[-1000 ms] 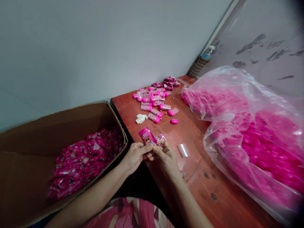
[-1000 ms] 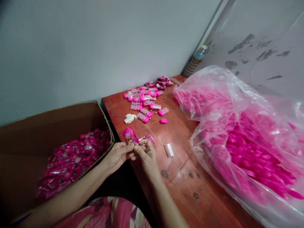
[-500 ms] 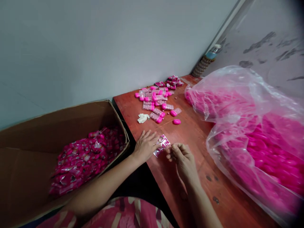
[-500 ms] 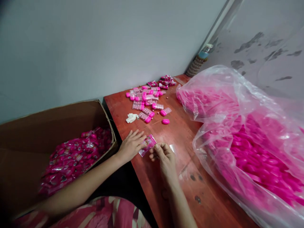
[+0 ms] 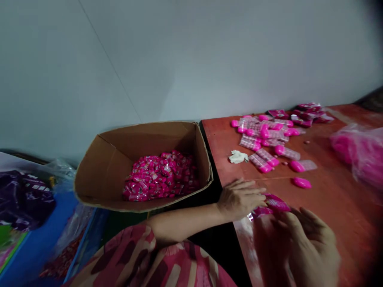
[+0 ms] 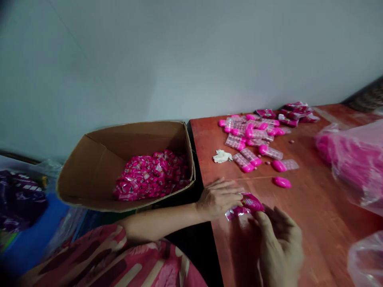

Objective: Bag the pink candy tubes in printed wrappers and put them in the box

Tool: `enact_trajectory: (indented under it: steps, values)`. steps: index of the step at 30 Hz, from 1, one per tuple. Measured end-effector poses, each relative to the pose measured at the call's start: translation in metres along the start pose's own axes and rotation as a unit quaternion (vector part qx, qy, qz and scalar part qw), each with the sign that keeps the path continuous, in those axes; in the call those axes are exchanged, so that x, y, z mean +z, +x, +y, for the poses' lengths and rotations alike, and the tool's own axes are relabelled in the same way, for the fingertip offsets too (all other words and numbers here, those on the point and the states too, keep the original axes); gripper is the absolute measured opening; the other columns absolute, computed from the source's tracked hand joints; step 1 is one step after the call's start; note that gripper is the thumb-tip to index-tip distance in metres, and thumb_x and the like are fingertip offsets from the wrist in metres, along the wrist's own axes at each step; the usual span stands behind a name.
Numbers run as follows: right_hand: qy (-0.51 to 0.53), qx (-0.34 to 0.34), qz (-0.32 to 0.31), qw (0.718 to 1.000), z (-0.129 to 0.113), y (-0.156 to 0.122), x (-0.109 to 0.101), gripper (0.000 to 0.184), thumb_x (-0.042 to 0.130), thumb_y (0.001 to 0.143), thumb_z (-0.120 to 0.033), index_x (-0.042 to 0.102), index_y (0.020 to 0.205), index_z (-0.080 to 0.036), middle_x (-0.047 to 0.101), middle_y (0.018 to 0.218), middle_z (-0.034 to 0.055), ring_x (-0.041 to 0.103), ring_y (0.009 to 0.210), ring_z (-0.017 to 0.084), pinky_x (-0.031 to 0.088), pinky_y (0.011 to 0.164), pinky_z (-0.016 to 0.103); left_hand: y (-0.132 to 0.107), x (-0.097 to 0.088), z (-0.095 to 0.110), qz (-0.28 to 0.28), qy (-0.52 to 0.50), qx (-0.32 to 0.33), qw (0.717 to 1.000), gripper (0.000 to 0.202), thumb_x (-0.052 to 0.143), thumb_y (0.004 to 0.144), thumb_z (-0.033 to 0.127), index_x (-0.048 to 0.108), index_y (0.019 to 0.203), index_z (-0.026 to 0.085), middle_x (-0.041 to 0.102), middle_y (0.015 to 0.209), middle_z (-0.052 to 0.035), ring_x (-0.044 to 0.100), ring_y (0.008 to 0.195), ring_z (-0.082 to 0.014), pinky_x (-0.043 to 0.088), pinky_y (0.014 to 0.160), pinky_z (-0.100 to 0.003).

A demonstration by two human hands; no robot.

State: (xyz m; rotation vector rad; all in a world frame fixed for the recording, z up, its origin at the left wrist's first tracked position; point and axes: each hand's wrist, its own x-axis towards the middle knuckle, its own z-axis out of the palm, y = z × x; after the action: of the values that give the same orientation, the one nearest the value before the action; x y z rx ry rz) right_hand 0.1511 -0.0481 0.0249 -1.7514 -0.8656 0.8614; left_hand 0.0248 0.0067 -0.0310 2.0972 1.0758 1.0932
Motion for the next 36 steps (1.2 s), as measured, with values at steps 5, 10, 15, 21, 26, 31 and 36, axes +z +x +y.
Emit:
enact_trajectory:
  steps: [5,10,15,21,26,31,36]
  values:
    - [0.085,0.019,-0.006,0.996,0.007,0.016,0.007,0.053,0.075,0.057,-0.035,0.055,0.105,-0.023,0.059,0.069,-0.0027,0.055,0.057,0.012,0.046,0.053,0.023,-0.002,-0.017,0.017,0.012,-0.146,-0.051,0.988,0.033,0.049,0.084,0.034,0.063,0.107,0.015,0.061,0.114,-0.0095,0.054,0.108,-0.0188,0.036,0.095,-0.028]
    - [0.048,0.002,-0.183,0.982,-0.011,0.025,-0.002,0.044,0.075,0.06,-0.033,0.057,0.098,-0.019,0.063,0.07,0.0007,0.059,0.063,0.016,0.047,0.06,0.027,0.002,-0.042,0.025,-0.071,-0.334,-0.243,0.908,0.034,0.058,0.074,0.043,0.069,0.086,0.014,0.069,0.081,-0.0052,0.063,0.077,-0.0207,0.047,0.065,-0.025]
    - [0.02,-0.016,-0.313,0.949,-0.026,0.034,-0.001,0.035,0.069,0.069,-0.032,0.054,0.099,-0.019,0.063,0.07,-0.0005,0.057,0.063,0.015,0.045,0.059,0.027,0.006,-0.041,0.018,-0.119,-0.443,-0.367,0.809,0.031,0.069,0.061,0.042,0.067,0.06,0.011,0.062,0.056,-0.0029,0.058,0.052,-0.0139,0.045,0.053,-0.024]
    - [-0.239,-0.245,-0.23,0.911,-0.041,0.085,0.019,0.022,0.046,0.085,-0.03,0.059,0.097,-0.017,0.064,0.083,0.0068,0.059,0.073,0.02,0.046,0.065,0.033,0.003,-0.04,0.015,0.006,-0.463,-0.4,0.791,0.028,0.073,0.059,0.035,0.063,0.05,0.011,0.059,0.047,-0.002,0.053,0.045,-0.0099,0.044,0.049,-0.021]
    - [-0.5,-0.509,-0.257,0.652,-0.06,0.147,0.043,0.043,0.038,0.085,-0.007,0.046,0.125,-0.019,0.045,0.132,0.0107,0.036,0.121,0.027,0.033,0.094,0.044,0.002,-0.049,0.013,0.034,-0.492,-0.454,0.742,0.027,0.078,0.054,0.032,0.066,0.058,0.008,0.065,0.058,-0.0064,0.058,0.052,-0.0121,0.047,0.053,-0.022]
    - [-0.557,-0.526,-0.367,0.528,-0.071,0.171,0.051,0.035,0.04,0.088,-0.013,0.049,0.121,-0.023,0.051,0.125,0.0083,0.045,0.112,0.021,0.039,0.088,0.035,0.0,-0.054,0.008,0.078,-0.535,-0.466,0.7,0.028,0.077,0.056,0.033,0.065,0.066,0.009,0.065,0.064,-0.0056,0.06,0.056,-0.0119,0.049,0.053,-0.022]
    - [-0.579,-0.507,-0.358,0.529,-0.066,0.168,0.054,0.029,0.047,0.087,-0.025,0.055,0.114,-0.018,0.059,0.101,0.0114,0.053,0.093,0.022,0.043,0.077,0.032,0.001,-0.057,0.005,0.097,-0.576,-0.457,0.671,0.024,0.074,0.062,0.029,0.065,0.071,0.009,0.066,0.07,-0.0059,0.062,0.062,-0.0132,0.053,0.061,-0.026]
